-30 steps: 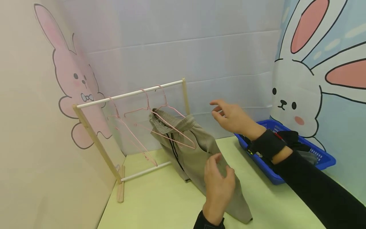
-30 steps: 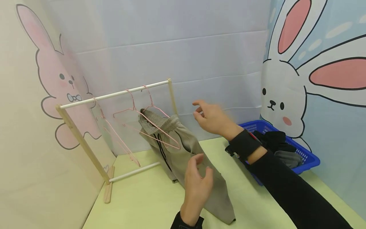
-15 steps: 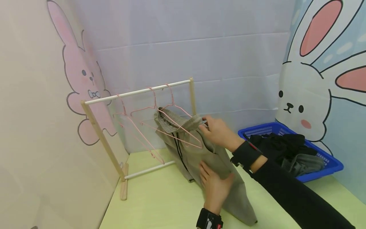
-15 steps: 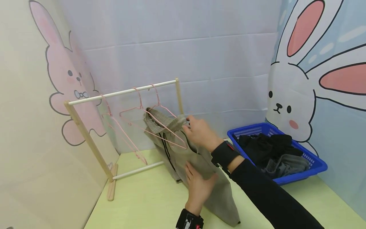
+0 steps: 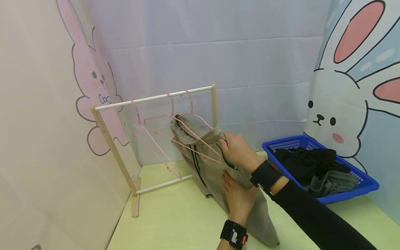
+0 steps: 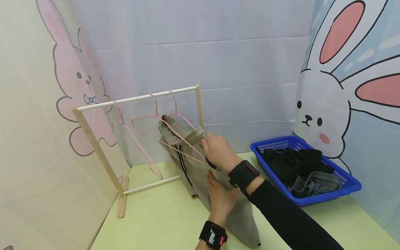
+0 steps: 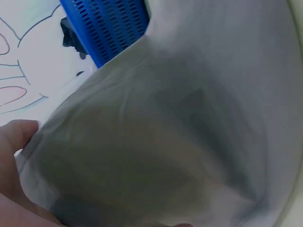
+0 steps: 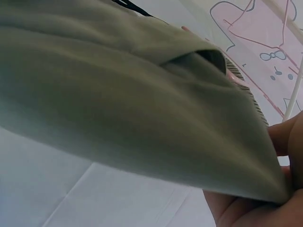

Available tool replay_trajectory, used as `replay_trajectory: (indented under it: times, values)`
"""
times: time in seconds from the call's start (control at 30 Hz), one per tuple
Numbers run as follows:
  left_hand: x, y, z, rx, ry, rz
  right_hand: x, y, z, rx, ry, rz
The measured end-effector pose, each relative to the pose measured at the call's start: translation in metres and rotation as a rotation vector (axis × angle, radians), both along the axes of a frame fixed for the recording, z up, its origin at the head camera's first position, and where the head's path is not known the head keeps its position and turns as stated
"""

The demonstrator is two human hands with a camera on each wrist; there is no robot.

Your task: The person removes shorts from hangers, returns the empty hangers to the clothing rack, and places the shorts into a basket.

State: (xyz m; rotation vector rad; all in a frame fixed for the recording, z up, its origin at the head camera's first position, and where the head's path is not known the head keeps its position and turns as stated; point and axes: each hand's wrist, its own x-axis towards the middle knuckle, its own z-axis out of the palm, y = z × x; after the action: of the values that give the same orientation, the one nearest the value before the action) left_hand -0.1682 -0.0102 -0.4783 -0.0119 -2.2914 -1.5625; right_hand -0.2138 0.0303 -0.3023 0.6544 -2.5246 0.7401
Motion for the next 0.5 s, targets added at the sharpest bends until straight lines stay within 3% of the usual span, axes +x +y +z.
replay_trajectory:
  times: [0.1, 0.3, 0.5]
  values:
    - [-0.002, 0.001, -0.004, -0.022, 0.031, 0.011, 0.003, 0.0, -0.001, 0.018, 0.036, 0.004]
    - [-0.005, -0.001, -0.011, -0.049, 0.042, -0.034, 0.005, -0.002, -0.002, 0.025, 0.048, -0.032]
    - [-0.006, -0.004, -0.011, -0.056, 0.064, -0.028, 0.005, -0.003, -0.002, 0.02, 0.071, -0.051]
